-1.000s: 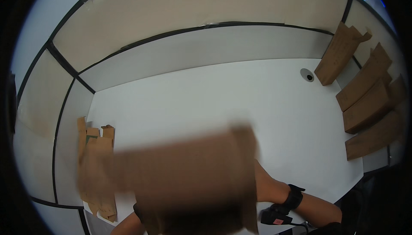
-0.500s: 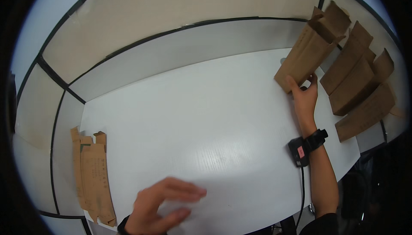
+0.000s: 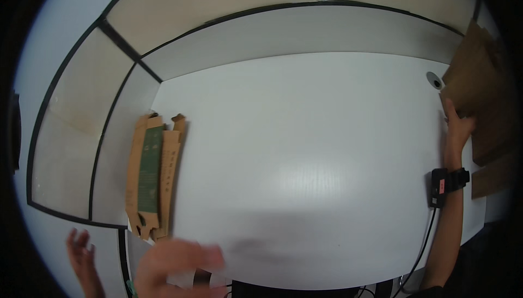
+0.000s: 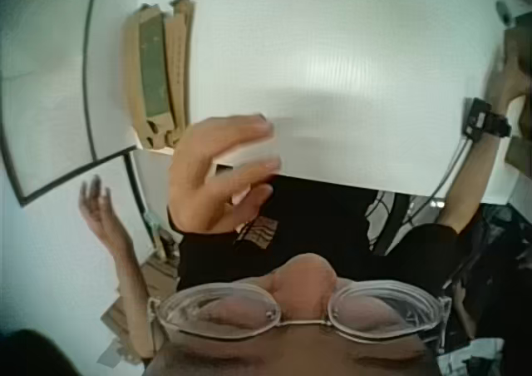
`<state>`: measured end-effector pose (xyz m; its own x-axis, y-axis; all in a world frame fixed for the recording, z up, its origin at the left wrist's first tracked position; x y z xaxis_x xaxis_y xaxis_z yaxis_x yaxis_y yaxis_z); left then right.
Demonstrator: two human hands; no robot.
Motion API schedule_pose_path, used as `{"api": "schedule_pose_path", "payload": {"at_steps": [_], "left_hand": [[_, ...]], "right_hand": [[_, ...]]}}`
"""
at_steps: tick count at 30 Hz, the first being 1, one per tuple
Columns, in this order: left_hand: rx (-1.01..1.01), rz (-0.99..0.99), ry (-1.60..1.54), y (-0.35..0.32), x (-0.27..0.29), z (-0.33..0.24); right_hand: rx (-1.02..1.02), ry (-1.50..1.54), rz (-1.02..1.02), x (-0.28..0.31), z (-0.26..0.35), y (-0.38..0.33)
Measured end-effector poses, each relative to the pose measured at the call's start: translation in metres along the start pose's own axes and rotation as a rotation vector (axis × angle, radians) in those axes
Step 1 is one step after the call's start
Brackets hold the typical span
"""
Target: Folding and assembling cardboard product boxes for wheat cups.
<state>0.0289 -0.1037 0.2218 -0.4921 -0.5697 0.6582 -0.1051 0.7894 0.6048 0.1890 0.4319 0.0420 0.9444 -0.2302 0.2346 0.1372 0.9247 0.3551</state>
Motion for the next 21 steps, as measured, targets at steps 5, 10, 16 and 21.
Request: {"api": "schedule_pose_path", "payload": {"at_steps": [5,10,16,21], "left_hand": [[0.728,-0.033,0.611,-0.108,0.060,0.114],[1.072,-0.039,0.944,-0.171,0.085,0.154],[1.152,-0.138,0.593,-0.165,0.096,0.165],[0.975,-0.458,0.577,-0.125,0.113,0.136]], "right_hand": [[-0.259,-0.345,0.061,0.016,-0.034,0.042],[-0.280,-0.043,-0.028,-0.010,-0.037,0.018],[-0.254,0.223,0.109,-0.025,-0.022,-0.015],[-0.209,0.364,0.411,-0.042,0.029,-0.072]]}}
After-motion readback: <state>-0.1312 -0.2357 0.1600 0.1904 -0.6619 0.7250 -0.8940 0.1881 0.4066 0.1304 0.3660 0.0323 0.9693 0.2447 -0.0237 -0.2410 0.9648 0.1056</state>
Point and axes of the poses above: each hand's wrist, its own y-axis towards the middle knuckle, its own x-axis out of the back of the hand, z = x × y, the point moved 8 cm from there along y, towards the middle knuckle, and after that the axes turned 12 degrees about -x, right-handed, at the moved point
